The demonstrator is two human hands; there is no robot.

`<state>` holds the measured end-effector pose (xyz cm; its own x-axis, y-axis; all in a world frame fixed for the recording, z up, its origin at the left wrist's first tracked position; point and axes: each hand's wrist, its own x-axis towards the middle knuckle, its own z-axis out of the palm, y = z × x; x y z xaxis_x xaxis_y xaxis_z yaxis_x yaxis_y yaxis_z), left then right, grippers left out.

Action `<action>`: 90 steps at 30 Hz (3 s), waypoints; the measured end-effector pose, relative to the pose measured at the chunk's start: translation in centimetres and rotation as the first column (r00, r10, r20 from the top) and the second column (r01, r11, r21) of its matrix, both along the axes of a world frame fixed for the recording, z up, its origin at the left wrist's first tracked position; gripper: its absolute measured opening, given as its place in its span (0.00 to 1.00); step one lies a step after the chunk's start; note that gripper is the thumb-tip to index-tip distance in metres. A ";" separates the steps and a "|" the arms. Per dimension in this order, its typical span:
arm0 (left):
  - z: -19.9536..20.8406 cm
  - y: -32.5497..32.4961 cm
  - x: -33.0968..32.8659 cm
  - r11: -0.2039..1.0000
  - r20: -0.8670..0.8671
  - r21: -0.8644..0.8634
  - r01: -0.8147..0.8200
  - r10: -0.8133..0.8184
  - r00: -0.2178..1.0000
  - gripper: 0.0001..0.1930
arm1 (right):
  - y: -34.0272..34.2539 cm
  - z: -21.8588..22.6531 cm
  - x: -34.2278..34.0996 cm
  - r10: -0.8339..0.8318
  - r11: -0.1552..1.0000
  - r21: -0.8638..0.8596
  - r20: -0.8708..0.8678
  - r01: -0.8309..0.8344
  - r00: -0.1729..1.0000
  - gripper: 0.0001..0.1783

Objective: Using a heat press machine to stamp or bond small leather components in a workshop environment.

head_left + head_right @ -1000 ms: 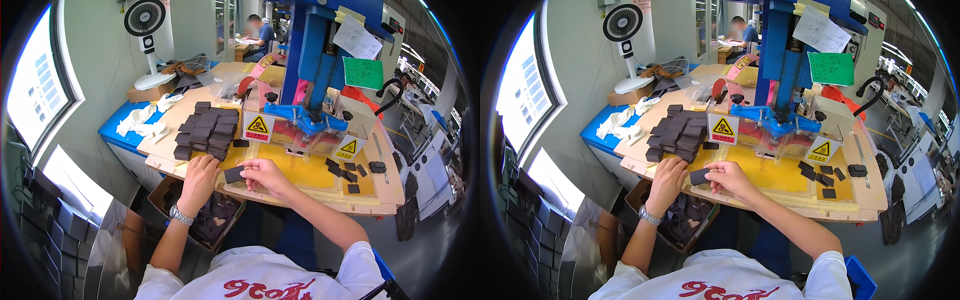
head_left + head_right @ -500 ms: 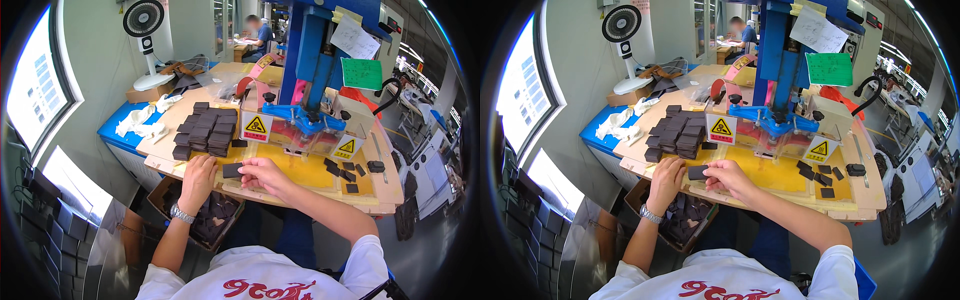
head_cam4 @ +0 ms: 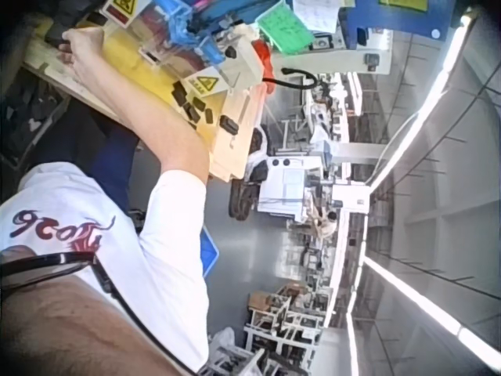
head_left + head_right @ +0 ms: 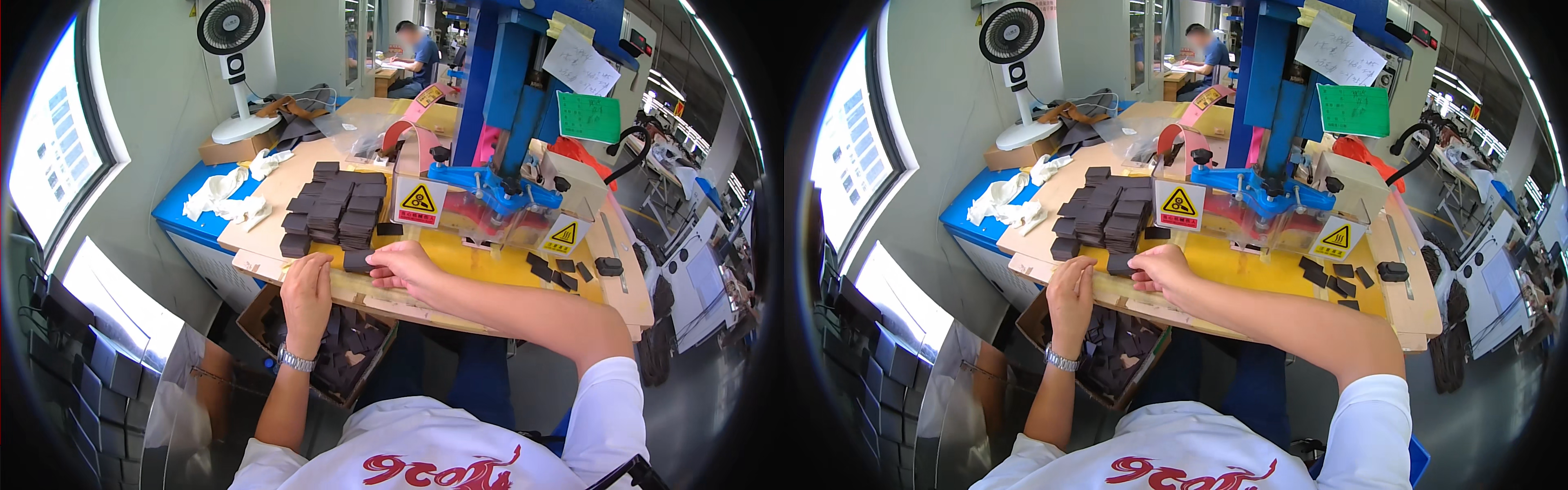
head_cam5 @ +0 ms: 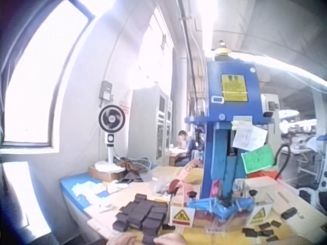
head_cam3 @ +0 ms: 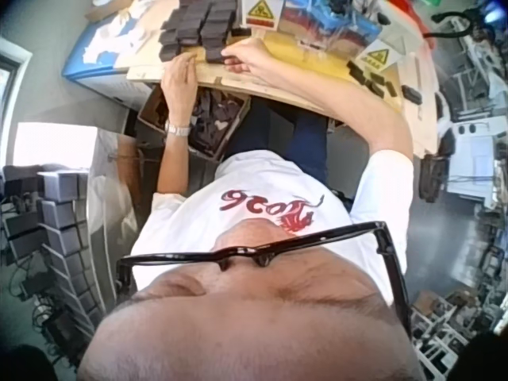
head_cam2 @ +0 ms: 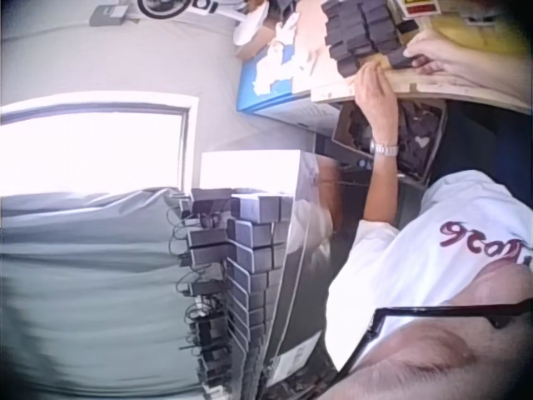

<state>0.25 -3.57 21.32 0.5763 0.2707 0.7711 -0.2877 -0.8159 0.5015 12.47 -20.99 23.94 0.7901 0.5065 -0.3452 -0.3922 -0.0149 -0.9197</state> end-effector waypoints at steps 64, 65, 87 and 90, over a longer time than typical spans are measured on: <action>-1.0 -13.8 5.6 0.854 -0.202 -0.286 0.434 -0.496 0.844 0.20 | -21.1 -2.9 5.8 -0.268 0.953 0.182 0.123 0.244 0.956 0.12; -1.0 -13.7 5.5 0.855 -0.198 -0.284 0.433 -0.494 0.846 0.20 | -20.4 -2.9 6.1 -0.307 0.946 0.138 0.108 0.292 0.945 0.12; 0.6 -13.1 5.8 0.860 -0.290 -0.132 0.493 -0.509 0.810 0.18 | -31.6 0.0 -6.1 -0.338 0.870 -0.074 0.629 0.487 0.700 0.17; 1.4 -13.4 6.7 0.856 -0.332 -0.037 0.516 -0.497 0.802 0.18 | -26.3 1.3 -7.6 -0.011 0.939 -0.224 0.737 0.260 0.675 0.26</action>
<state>6.91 -16.96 22.71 0.8347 -0.1643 0.5256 -0.5000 -0.6263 0.5982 4.84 -47.27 25.22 0.9037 0.3483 0.2490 0.3657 -0.3254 -0.8720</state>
